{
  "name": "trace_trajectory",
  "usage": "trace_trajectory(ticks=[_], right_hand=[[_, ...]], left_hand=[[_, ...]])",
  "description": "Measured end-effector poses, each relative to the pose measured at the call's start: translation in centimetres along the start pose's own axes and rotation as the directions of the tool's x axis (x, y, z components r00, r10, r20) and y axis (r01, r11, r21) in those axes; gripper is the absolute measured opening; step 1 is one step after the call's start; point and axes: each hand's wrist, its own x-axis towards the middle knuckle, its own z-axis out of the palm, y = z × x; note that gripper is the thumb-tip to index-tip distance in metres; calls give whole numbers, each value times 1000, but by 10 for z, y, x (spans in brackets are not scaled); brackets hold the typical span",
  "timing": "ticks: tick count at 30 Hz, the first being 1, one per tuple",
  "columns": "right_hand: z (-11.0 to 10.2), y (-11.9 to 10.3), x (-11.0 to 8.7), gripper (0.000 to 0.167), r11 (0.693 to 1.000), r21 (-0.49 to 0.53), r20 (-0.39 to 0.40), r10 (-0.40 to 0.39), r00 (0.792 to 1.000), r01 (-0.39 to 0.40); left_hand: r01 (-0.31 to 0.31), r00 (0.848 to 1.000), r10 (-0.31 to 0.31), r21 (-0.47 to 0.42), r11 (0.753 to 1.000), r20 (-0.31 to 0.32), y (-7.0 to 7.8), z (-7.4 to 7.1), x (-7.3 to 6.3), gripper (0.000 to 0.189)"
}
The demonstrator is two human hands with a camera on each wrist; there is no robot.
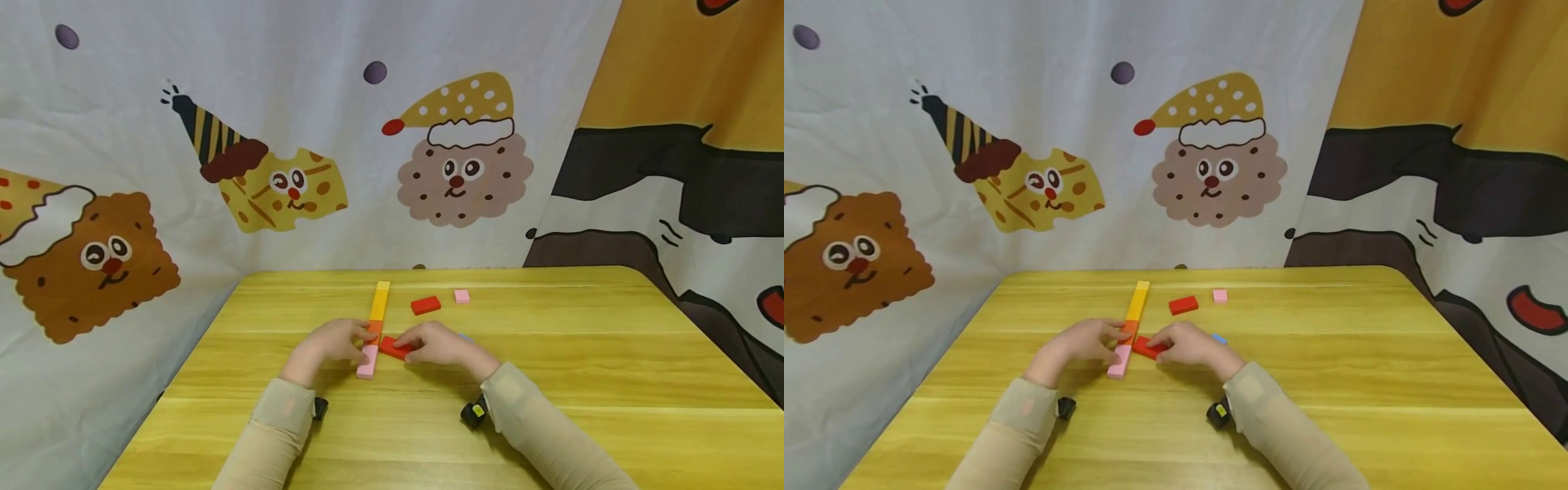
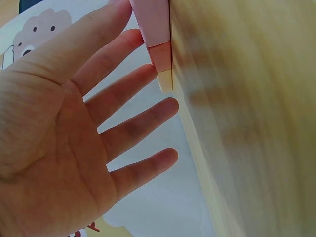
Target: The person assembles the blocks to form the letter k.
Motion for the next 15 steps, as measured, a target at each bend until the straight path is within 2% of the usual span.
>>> trace_trajectory(ticks=[8,15], right_hand=[[1,-1,0,32,1000,-2,-4,2,1000,-2],[-8,1,-1,32,999,1,6,-52,999,52]], left_hand=[[1,1000,-1,0,1000,1,1,-1,-1,52],[6,1000,-6,-3,1000,5,1,0,0,51]])
